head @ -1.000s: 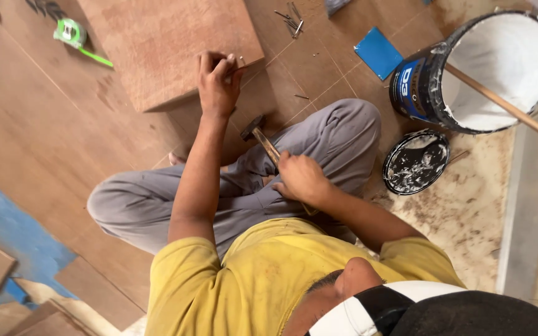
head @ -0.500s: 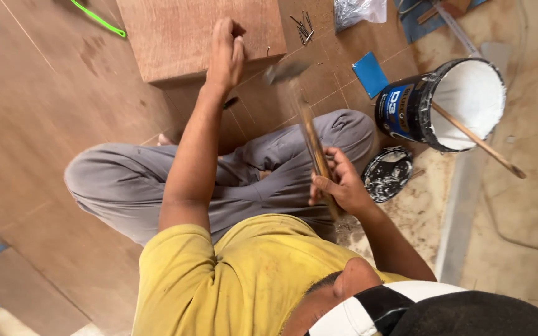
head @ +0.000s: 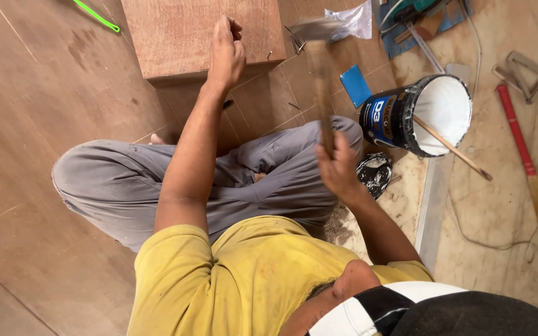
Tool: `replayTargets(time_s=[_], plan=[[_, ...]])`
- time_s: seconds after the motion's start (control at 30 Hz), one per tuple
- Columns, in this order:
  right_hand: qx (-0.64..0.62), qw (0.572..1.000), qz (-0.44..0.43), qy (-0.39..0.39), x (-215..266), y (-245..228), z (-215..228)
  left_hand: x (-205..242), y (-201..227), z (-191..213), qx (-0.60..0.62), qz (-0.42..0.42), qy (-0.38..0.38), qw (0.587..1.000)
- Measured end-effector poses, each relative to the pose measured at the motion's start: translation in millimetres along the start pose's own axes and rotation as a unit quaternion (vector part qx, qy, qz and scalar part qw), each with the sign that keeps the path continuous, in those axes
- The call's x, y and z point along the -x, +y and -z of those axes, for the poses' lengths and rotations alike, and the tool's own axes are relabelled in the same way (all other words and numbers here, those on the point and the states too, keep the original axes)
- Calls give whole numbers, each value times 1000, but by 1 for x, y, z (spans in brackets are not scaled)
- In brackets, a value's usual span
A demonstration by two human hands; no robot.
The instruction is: The person paints a thin wooden strip white using a brush and a bucket of paint. They then place a larger wooden panel on top of a box-like structure and hammer nails into it to secure the panel.
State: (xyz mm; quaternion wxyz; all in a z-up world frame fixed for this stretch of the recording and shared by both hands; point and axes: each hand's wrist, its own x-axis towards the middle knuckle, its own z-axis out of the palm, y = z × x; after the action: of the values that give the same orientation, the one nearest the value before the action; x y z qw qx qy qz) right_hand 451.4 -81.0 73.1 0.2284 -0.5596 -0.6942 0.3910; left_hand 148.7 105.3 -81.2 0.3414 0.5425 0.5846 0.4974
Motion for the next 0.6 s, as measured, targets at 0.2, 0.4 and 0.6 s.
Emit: replayTargets(time_s=[0.2,0.4,0.6], plan=[[-274,876,352,183,-13,-92,39,2,0,0,-6,7,-11,1000],[183,982,42,-15,-22,30,-12,2,-28,-15,-15,-21,10,1000],[53,974,80,203,10,-20,33,3,5,-1,-49,26,-34,998]])
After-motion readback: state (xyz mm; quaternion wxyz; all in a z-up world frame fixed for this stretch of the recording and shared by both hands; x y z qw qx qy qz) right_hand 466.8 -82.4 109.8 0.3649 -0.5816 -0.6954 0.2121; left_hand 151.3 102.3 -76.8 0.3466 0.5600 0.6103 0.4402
